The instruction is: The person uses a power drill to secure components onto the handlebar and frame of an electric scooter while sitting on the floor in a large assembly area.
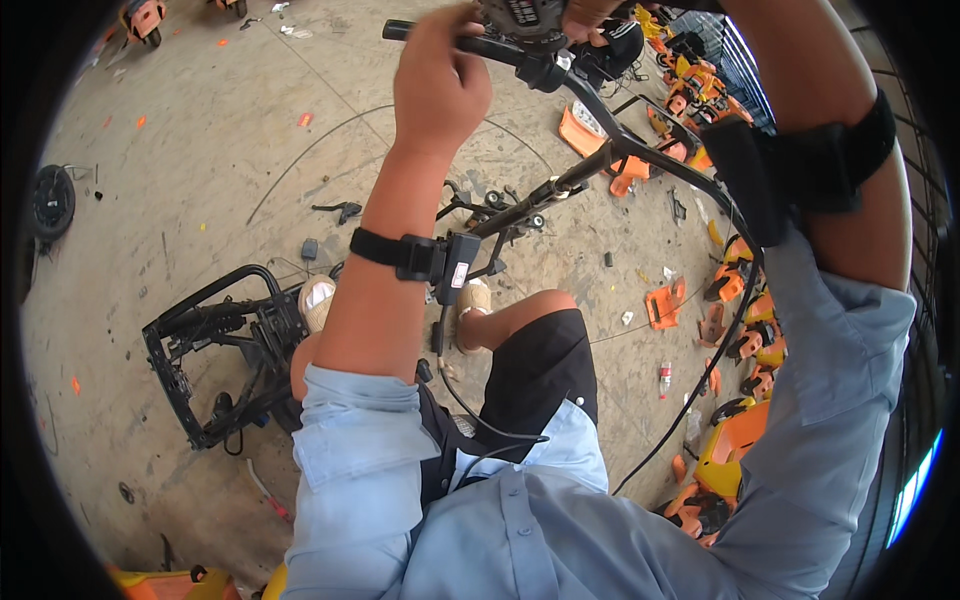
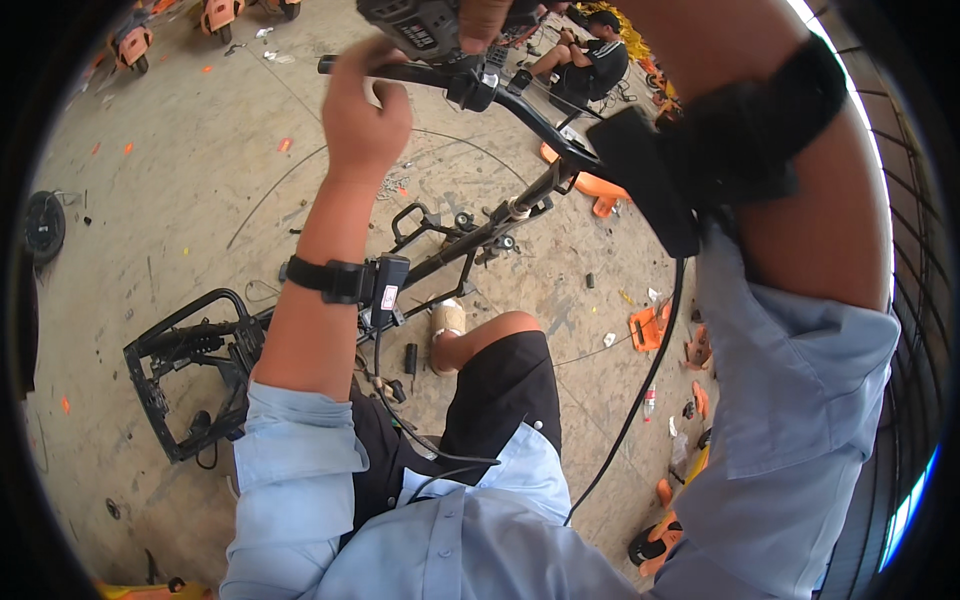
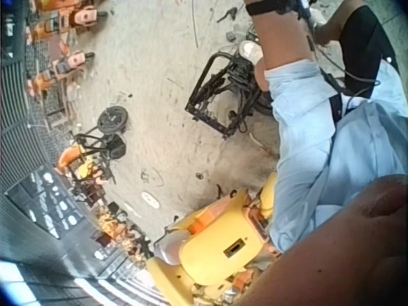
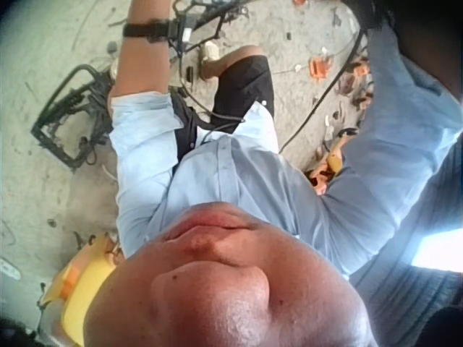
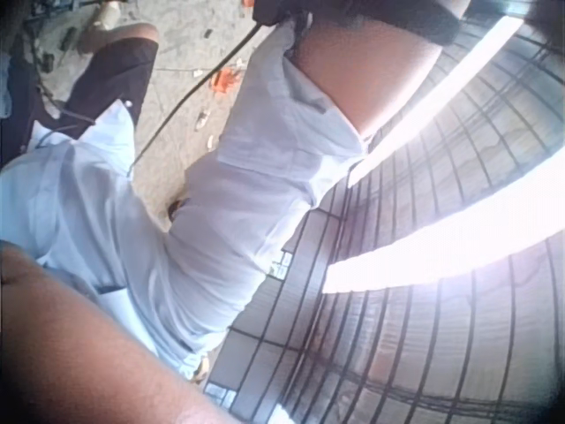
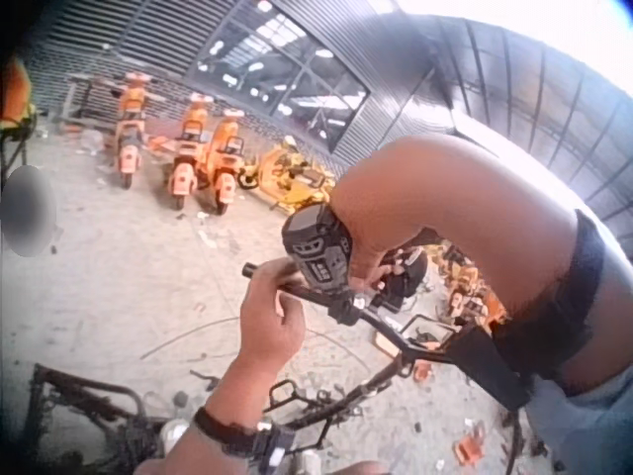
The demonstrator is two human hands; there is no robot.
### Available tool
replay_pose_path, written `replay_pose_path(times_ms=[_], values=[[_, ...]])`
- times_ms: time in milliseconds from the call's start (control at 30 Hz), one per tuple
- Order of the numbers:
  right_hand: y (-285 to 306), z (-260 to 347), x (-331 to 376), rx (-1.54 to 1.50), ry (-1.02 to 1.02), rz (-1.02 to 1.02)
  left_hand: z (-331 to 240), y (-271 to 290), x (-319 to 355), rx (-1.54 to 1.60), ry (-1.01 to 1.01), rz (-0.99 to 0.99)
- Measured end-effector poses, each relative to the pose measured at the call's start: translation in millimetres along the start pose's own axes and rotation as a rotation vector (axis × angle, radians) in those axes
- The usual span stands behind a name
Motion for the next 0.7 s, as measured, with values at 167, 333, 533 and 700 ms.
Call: replay_pose_path(times_ms=[167, 333, 533, 700], values=[[-9.1, -1.2, -29.2, 0.156, -0.006, -0.082, 3.4, 13.2, -31.9, 0.768, 0.24, -0.144], [-32.3, -17.5, -35.5, 0.245, -0.074, -0.063, -14.1, -26.1, -22.5, 0.754, 0.399, 0.203], [-27.2, -35.6, -43.6, 0.228, -0.073, -0.106, -1.7, -43.5, -19.6, 0.625, 0.336, 0.226], [-26.8, -62.7, -25.7, -0.005, -0.127, -0.031, -64.7, -84.0, 33.3, 0.385, 0.005, 0.76]])
Point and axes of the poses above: each hand's wrist, its own x-axis away from the middle knuckle, its own y-axis out of the back of the hand, z = x × y, the point moved 5 cm from there along -x, towards the middle knuckle, and after that the axes turned 8 degrees about -x, right-handed, at the moved point
